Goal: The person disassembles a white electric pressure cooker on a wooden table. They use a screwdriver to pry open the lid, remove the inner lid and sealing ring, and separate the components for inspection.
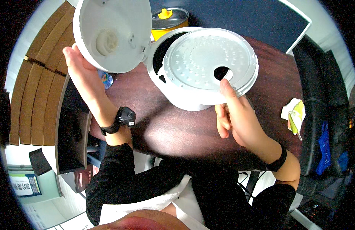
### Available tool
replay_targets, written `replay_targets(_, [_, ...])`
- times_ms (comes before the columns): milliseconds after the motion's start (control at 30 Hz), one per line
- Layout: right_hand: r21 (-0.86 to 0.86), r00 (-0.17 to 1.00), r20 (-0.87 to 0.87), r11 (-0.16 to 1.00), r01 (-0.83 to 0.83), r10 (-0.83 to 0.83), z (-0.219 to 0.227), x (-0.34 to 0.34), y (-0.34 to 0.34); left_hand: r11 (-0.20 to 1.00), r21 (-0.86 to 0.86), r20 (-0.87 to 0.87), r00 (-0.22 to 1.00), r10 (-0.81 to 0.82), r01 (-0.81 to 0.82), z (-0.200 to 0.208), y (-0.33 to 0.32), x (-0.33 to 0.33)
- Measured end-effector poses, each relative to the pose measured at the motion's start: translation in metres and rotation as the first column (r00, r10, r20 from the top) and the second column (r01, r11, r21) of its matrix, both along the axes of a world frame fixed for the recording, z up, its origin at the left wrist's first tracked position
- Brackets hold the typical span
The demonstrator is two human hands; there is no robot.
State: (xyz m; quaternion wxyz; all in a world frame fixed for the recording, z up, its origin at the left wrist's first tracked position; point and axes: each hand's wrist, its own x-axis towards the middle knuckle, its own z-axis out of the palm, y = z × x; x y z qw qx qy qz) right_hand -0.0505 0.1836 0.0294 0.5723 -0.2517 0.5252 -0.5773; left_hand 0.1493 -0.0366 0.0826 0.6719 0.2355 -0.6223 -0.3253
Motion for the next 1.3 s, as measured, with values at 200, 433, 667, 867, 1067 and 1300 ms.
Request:
replay_targets(200, [0.057,0.974,0.217,0.995,-0.077,0.063,0.006,0.012,-0.004,0.999,-0.023,0.285,0.958,0.036,-0.031,0.014,0.041,-0.005])
replay_targets(433, [0.054,0.884,0.438,0.977,-0.206,0.162,0.01,0.014,-0.006,0.986,-0.066,0.294,0.941,0.167,-0.155,0.013,0.028,0.007])
replay_targets(667, [0.114,0.928,0.353,0.978,-0.173,0.123,-0.006,0.022,-0.015,0.979,-0.106,0.394,0.897,0.2,-0.172,0.012,0.041,0.003])
replay_targets(867, [0.041,0.881,0.338,0.93,-0.365,0.331,-0.015,0.017,-0.02,0.976,-0.127,0.411,0.886,0.214,-0.177,0.012,0.044,0.005])
replay_targets(1067, [0.212,0.682,-0.306,0.746,-0.632,0.665,0.033,0.015,-0.03,0.953,-0.219,0.41,0.867,0.283,-0.208,0.008,0.039,0.006])
replay_targets(1300, [-0.228,0.574,-0.815,0.867,-0.443,0.079,0.082,0.037,-0.121,0.945,-0.233,0.403,0.862,0.308,-0.23,0.009,0.038,0.008])
